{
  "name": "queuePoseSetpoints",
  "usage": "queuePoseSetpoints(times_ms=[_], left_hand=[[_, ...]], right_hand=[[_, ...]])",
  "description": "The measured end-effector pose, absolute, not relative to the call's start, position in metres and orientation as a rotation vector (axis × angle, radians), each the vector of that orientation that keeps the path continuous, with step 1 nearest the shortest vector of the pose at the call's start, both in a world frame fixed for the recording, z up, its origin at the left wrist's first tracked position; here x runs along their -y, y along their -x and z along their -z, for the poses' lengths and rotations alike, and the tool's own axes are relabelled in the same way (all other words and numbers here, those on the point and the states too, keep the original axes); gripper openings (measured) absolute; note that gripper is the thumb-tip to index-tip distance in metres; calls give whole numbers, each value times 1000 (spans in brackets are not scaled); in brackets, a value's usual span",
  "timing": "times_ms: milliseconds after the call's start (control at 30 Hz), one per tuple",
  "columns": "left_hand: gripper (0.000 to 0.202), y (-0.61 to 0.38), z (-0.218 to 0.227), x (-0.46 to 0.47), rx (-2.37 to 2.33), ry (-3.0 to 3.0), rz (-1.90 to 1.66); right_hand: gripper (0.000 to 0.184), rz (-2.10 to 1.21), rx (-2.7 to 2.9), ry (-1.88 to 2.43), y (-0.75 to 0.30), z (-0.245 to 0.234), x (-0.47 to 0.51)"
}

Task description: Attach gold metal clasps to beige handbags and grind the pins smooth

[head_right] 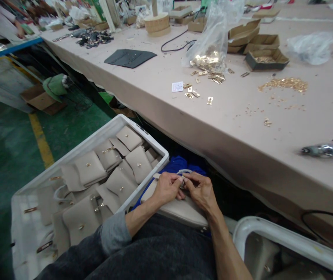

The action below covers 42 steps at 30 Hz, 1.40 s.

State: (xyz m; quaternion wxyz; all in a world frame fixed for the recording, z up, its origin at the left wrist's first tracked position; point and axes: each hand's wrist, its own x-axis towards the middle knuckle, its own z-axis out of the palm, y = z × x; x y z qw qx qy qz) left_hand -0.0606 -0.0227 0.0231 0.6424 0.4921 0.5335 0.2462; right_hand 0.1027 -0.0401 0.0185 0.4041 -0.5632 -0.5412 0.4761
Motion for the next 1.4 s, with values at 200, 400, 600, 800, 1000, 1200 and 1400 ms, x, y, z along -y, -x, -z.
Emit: queuePoseSetpoints(times_ms=[200,400,600,800,1000,1200,1400], left_hand=[[31,55,-38,29,-1321,-1153,-547],[31,52,-48,30,-1423,-1190,-509],[34,53,-45,32,-1436,-1264,-556],[22,56,-45,30,-1250,-1121,-527],[31,58,-33,31,-1176,-1069,-515],[34,56,-38,31,-1169,-1049,-526],[28,54,-40,31,-1164,-1021,-534]], right_hand=[[29,-1165,1299,1497,-96,-26,42],[27,-1266,1165,1513,-96,-27,44],[38,-1336,1116,1505,-98,-26,47],[43,-1355,996,1418,-97,-26,49],[44,-1399,874,1398,-98,-18,52],[45,-1339,940,1421,-100,-17,52],[43,-1282,1009,1436,-103,-16,53]])
